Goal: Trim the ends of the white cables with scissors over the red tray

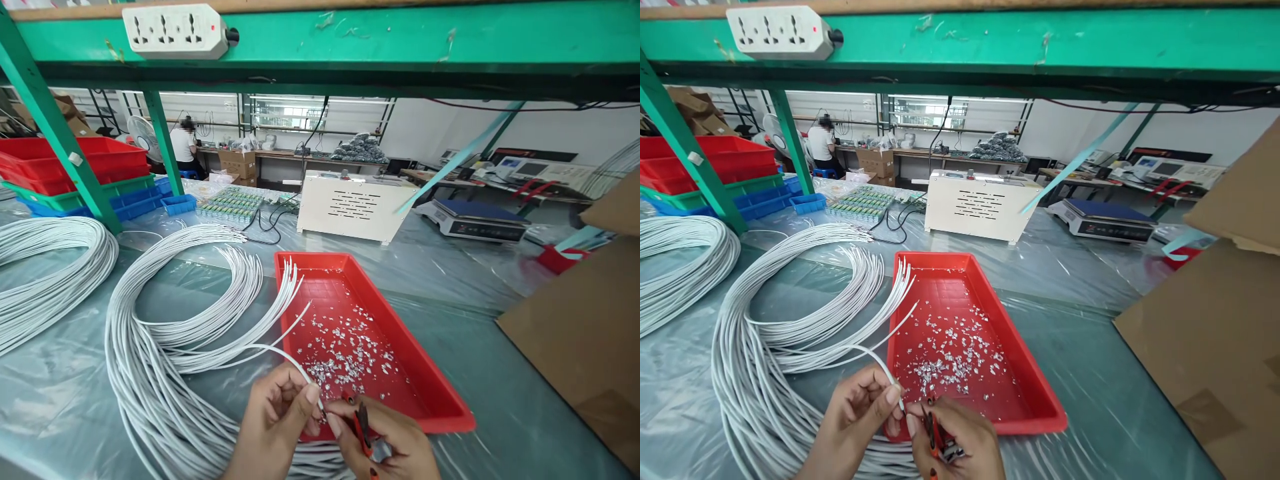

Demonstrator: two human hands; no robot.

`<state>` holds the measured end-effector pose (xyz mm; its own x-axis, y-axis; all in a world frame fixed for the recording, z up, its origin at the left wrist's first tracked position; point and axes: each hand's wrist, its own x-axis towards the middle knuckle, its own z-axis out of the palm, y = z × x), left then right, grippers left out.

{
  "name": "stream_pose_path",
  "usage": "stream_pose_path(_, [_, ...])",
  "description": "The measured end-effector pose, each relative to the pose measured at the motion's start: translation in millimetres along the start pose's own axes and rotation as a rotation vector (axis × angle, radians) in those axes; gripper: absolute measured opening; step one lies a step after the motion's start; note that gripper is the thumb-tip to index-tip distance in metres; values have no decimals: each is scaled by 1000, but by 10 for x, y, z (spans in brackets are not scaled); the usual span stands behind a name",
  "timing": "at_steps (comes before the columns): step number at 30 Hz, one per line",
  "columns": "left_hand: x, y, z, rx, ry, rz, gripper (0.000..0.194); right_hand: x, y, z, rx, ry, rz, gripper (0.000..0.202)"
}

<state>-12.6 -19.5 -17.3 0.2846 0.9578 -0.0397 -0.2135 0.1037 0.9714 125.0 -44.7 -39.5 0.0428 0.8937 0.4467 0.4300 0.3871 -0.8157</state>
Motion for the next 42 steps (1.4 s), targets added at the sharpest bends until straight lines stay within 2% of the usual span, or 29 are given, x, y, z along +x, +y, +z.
stream_pose_path(5, [-27, -14, 10, 68, -27, 2, 34, 17, -9, -32, -120, -101, -65, 18])
stream_pose_path(9, [-21, -13, 29, 133, -5, 5, 33, 41, -16, -77, -260, -161, -144, 19])
stream_pose_path(15, [-30, -26, 54, 67, -15, -53, 37, 17, 53, -75, -399, -186, -217, 15])
stream_pose_path(23, [-9, -2, 35, -63, -71, -79, 35, 50, 134, -70, -275, -111, -140, 15])
stream_pose_path(28, [29, -4, 25, -160, -76, -124, 29, 98, 136, -150, -254, 27, 53, 12])
stream_pose_path(31, [38, -19, 19, -228, -83, -154, 26, 129, 138, -233, -258, 75, 113, 13])
stream_pose_path(33, [38, -27, 14, -260, -81, -170, 24, 142, 127, -267, -183, 51, 120, 20])
stream_pose_path(37, [46, -35, 11, -307, -73, -189, 22, 133, 46, -245, -6, -58, 15, 12])
stream_pose_path(39, [57, -46, 15, -322, -69, -197, 22, 115, 2, -208, 4, -47, -34, 10])
stream_pose_path(42, [60, -75, 17, -242, -83, -203, 27, 92, -31, -167, 2, 14, -5, 10])
